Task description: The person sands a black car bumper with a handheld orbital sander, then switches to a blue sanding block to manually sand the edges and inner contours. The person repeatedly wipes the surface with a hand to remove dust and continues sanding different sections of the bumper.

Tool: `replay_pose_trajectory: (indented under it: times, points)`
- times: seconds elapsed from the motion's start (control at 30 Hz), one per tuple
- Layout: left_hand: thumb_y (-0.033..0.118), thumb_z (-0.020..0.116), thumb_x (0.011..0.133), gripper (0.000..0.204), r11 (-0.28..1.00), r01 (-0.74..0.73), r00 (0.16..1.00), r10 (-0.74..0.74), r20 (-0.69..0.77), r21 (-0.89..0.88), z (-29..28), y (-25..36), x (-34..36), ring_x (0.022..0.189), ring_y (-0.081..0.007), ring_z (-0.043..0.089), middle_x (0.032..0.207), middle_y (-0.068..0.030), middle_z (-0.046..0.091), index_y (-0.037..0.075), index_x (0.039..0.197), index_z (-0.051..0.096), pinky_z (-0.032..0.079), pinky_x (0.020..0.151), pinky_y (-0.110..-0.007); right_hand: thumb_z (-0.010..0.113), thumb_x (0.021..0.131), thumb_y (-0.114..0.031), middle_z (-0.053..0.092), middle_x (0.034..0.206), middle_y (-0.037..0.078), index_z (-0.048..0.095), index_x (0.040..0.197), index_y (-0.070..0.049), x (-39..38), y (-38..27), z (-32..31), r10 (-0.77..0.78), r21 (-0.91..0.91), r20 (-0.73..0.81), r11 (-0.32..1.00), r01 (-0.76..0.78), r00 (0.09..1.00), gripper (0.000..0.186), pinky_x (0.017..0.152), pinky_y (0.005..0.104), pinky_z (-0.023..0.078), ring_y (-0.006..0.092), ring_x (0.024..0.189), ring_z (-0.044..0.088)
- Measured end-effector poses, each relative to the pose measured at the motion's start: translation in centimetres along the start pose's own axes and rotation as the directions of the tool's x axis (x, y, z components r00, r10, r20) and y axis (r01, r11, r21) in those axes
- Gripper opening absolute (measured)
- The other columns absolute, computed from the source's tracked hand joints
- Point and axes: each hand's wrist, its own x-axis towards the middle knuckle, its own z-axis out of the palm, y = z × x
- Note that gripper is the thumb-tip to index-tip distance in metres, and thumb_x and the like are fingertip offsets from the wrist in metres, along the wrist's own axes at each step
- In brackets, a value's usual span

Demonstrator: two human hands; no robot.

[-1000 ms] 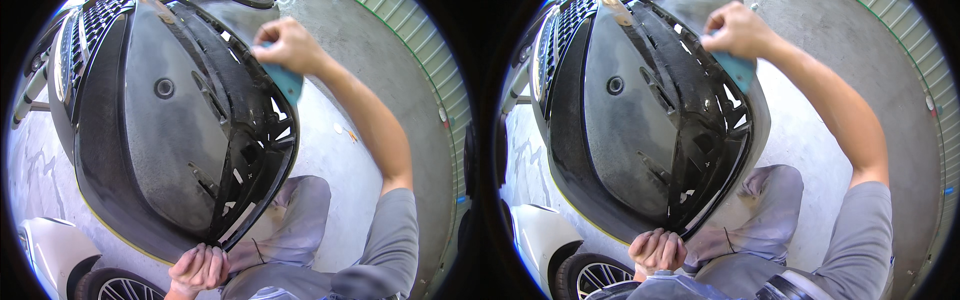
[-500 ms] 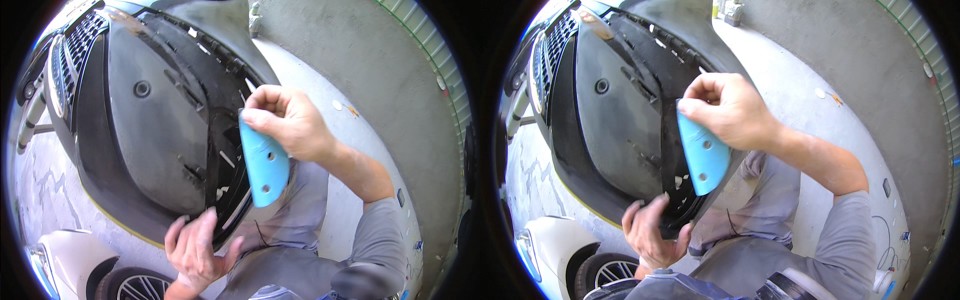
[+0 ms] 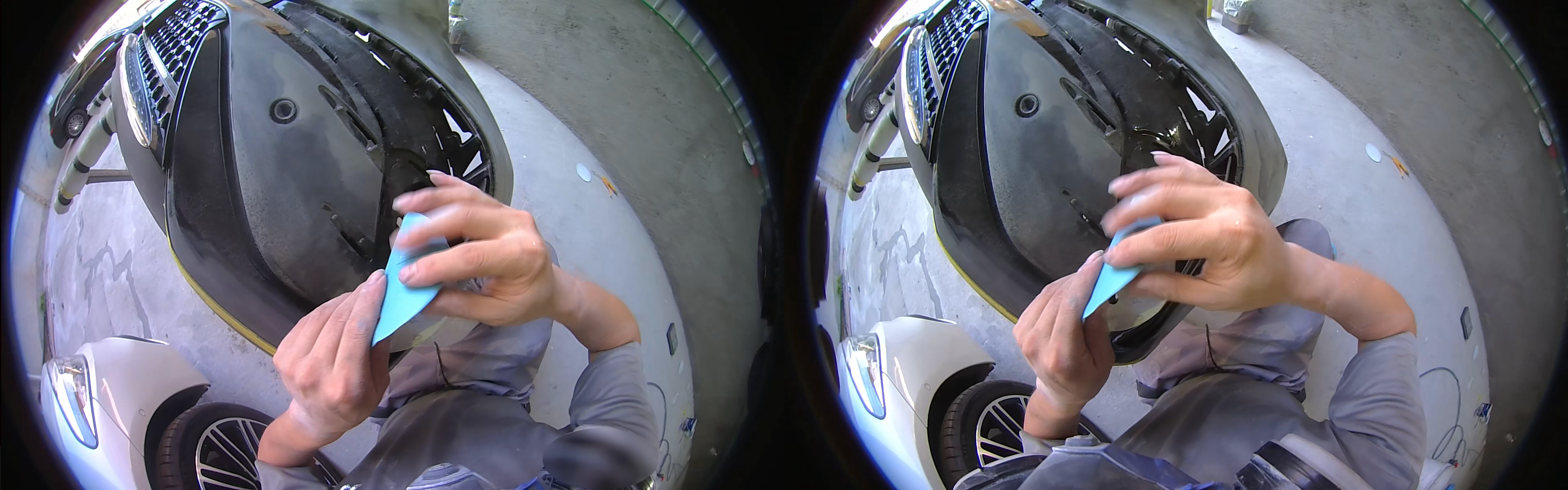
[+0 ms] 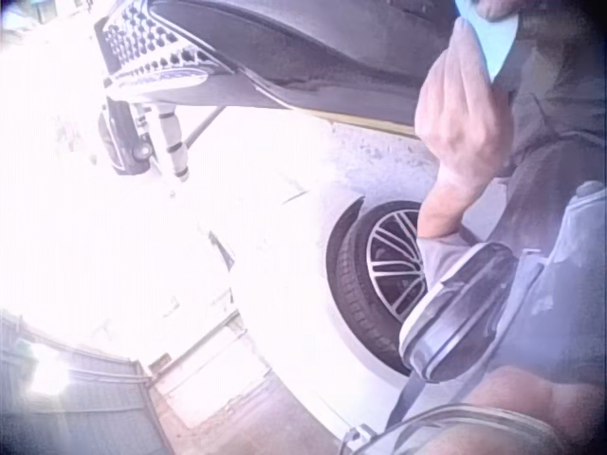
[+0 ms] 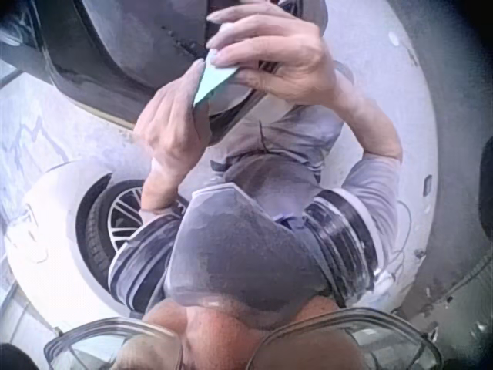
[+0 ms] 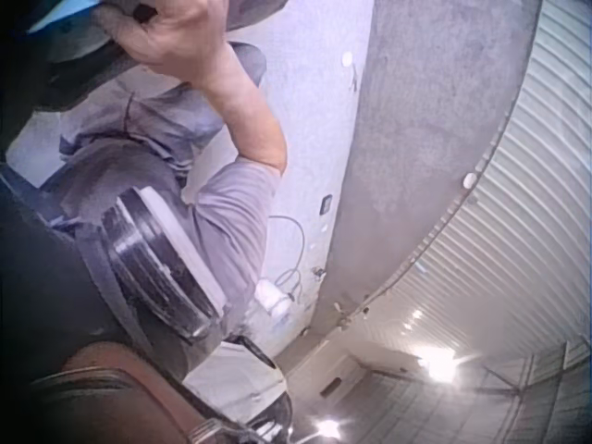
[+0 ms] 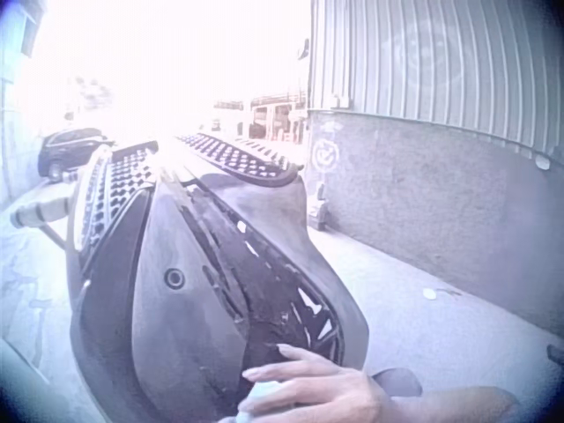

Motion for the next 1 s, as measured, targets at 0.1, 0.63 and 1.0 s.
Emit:
replay_pose_trajectory:
  times: [0.1, 0.63, 1.0]
  points:
    - [-0.008, 0.061, 0.087, 0.041, 0.996, -0.025, 1.000, 0.025, 0.000, -0.081, 0.7, 0.5, 0.8, 0.105, -0.0406, 0.073, 0.118, -0.0278, 0.071, -0.012, 0.128, 0.061, 0.059, 0.091, -0.043, 0.084, 0.081, -0.005, 0.077, 0.096, 0.012, 0.078, 0.101, -0.005, 0.2, -0.6, 1.0, 0.103, 0.070, -0.164, 0.993, -0.092, 0.981, 0.020, 0.105, 0.0513, 0.050, 0.0275, 0.095, 0.076]
    - [0.016, 0.081, 0.076, 0.093, 0.999, -0.040, 0.964, 0.042, 0.263, -0.011, -0.4, 1.9, 0.9, 0.135, -0.0468, 0.049, 0.149, -0.0340, 0.042, -0.017, 0.149, 0.034, 0.043, 0.112, -0.054, 0.066, 0.102, -0.010, 0.074, 0.106, 0.011, 0.071, 0.117, 0.002, 0.8, -3.6, 2.6, 0.468, 0.361, -0.318, 0.864, -0.351, 0.825, 0.020, 0.088, 0.0296, 0.054, 0.0172, 0.099, 0.070]
    - [0.018, 0.071, 0.095, 0.040, 0.761, -0.115, 0.993, 0.105, 0.055, 0.638, -7.6, -14.3, 13.8, 0.140, -0.0296, 0.050, 0.143, -0.0085, 0.063, 0.008, 0.133, 0.067, 0.036, 0.121, -0.044, 0.074, 0.084, -0.030, 0.078, 0.093, 0.015, 0.079, 0.101, -0.003, 6.3, 7.5, -8.2, 0.542, -0.395, -0.308, 0.674, -0.624, 0.782, 0.032, 0.087, 0.0350, 0.057, 0.0264, 0.088, 0.075]
